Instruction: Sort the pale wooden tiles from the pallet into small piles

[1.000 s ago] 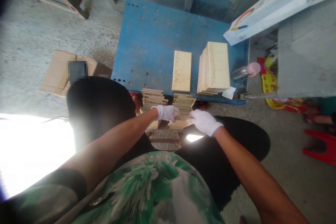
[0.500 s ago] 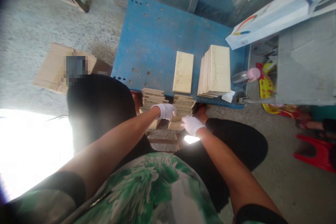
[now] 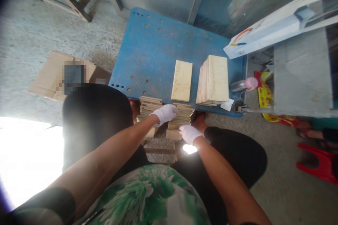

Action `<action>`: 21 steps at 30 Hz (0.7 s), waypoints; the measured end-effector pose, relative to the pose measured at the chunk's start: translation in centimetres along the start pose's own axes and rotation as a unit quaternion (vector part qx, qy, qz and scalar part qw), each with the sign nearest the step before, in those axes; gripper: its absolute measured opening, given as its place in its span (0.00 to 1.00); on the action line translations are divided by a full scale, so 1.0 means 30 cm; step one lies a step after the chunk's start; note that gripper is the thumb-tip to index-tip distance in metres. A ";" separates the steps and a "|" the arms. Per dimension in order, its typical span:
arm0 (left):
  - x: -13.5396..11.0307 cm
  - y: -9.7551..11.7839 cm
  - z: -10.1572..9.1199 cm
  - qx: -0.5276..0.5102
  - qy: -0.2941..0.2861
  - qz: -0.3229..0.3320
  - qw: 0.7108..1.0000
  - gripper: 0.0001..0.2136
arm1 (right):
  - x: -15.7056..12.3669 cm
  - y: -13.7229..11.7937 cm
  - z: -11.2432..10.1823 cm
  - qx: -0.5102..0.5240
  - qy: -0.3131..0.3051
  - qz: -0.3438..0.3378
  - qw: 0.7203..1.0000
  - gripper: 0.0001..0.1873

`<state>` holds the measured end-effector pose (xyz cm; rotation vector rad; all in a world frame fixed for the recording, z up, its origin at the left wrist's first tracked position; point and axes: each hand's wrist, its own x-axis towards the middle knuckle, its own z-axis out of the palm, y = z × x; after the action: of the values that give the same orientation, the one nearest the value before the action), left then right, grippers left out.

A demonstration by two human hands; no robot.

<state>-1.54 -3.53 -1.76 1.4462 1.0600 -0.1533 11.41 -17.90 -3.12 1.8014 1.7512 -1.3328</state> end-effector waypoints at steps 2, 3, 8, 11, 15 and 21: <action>0.012 0.005 -0.007 -0.020 0.042 -0.003 0.999 0.10 | -0.002 -0.010 -0.015 0.013 0.025 -0.005 1.000 0.13; 0.019 0.008 -0.011 -0.028 0.062 -0.005 0.998 0.12 | -0.002 -0.016 -0.026 0.022 0.039 -0.007 0.999 0.13; 0.070 0.013 -0.035 -0.097 0.149 -0.014 0.984 0.19 | 0.013 -0.031 -0.108 0.088 0.122 0.012 0.989 0.17; 0.104 0.005 -0.042 -0.122 0.172 -0.010 0.977 0.22 | 0.045 -0.013 -0.178 0.139 0.213 0.065 0.965 0.22; 0.134 -0.005 -0.038 -0.155 0.172 0.009 0.973 0.24 | 0.111 0.047 -0.258 0.204 0.340 0.143 0.907 0.21; 0.146 -0.005 -0.036 -0.155 0.154 0.003 0.976 0.25 | 0.223 0.142 -0.264 0.261 0.302 0.161 0.903 0.29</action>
<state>0.31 -0.46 -4.50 1.2114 1.2684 0.2401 17.25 -8.69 -5.64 2.9081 1.2885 -1.2581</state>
